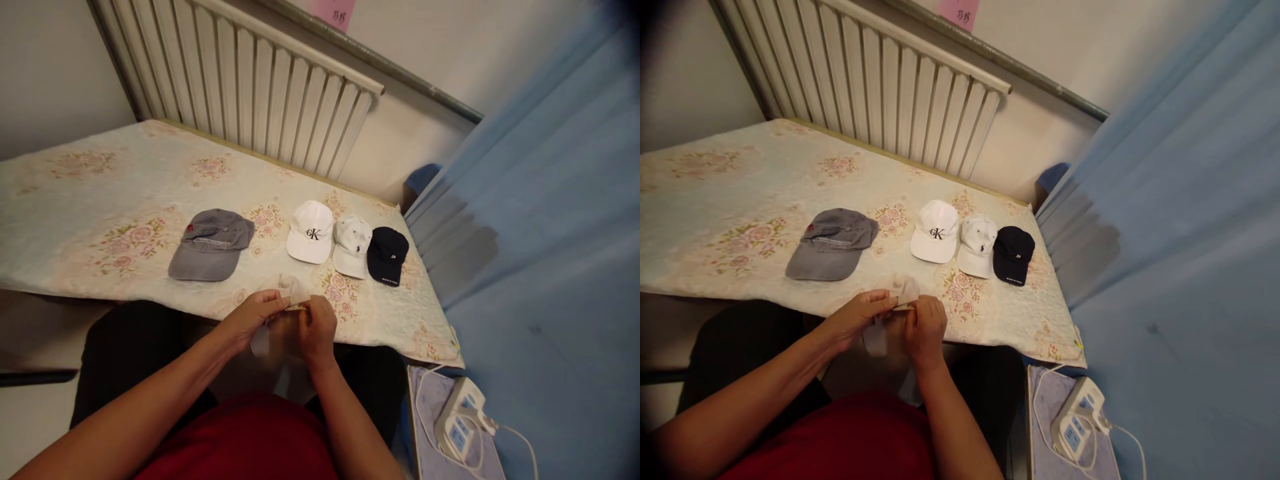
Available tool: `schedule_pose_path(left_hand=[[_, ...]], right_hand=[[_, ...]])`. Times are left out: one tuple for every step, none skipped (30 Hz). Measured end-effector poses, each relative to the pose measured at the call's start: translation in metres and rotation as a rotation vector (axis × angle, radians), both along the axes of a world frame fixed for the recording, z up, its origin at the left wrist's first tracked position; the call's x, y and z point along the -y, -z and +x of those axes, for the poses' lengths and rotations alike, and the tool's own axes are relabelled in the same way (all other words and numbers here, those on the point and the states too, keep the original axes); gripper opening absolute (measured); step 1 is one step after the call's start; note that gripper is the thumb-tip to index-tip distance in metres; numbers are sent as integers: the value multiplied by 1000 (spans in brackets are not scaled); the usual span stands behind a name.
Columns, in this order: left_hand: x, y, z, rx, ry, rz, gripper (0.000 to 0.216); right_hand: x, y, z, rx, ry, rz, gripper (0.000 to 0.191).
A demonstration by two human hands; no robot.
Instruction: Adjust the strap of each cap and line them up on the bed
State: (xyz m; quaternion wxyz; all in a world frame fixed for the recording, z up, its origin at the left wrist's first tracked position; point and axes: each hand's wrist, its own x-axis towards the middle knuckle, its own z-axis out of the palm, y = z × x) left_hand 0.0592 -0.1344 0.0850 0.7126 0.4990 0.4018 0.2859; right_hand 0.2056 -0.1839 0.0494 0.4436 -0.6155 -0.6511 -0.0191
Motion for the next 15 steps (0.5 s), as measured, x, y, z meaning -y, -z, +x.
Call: schedule_pose_path(left_hand=[[0, 1, 0, 1, -5, 0, 36], [0, 2, 1, 0, -12, 4, 35], [0, 2, 1, -1, -18, 11, 35], [0, 3, 1, 0, -25, 18, 34], [-1, 3, 2, 4, -30, 23, 34], [-1, 3, 2, 7, -36, 28, 34], [-1, 3, 2, 8, -42, 30, 33], [-1, 2, 2, 10, -49, 30, 33], [-1, 1, 2, 11, -57, 31, 33], [0, 0, 2, 13, -66, 31, 34], [0, -1, 3, 15, -74, 27, 34], [0, -3, 3, 18, -81, 19, 34], [1, -4, 4, 22, -84, 5, 34], [1, -5, 5, 26, -84, -10, 32], [2, -5, 5, 30, -84, -22, 31]], right_hand=[[0, 0, 0, -12, -3, -10, 19], [0, 0, 0, -27, -6, -21, 19], [0, 0, -1, -44, -10, -31, 19], [0, -1, -1, -63, -16, -41, 19], [1, -2, -1, -82, -21, -46, 19], [2, -4, -1, -102, -26, -45, 19], [5, -5, -1, -127, -27, -33, 19], [8, -7, -2, -162, -20, -11, 19], [12, -8, -2, -209, -3, 19, 19], [17, -10, -4, -266, 22, 50, 17], [22, -11, -5, -327, 44, 70, 15], [27, -11, -8, -385, 54, 65, 12], [31, -12, -10, -440, 40, 28, 9], [34, -11, -13, -492, -5, -45, 9], [36, -10, -16, -550, -72, -149, 9]])
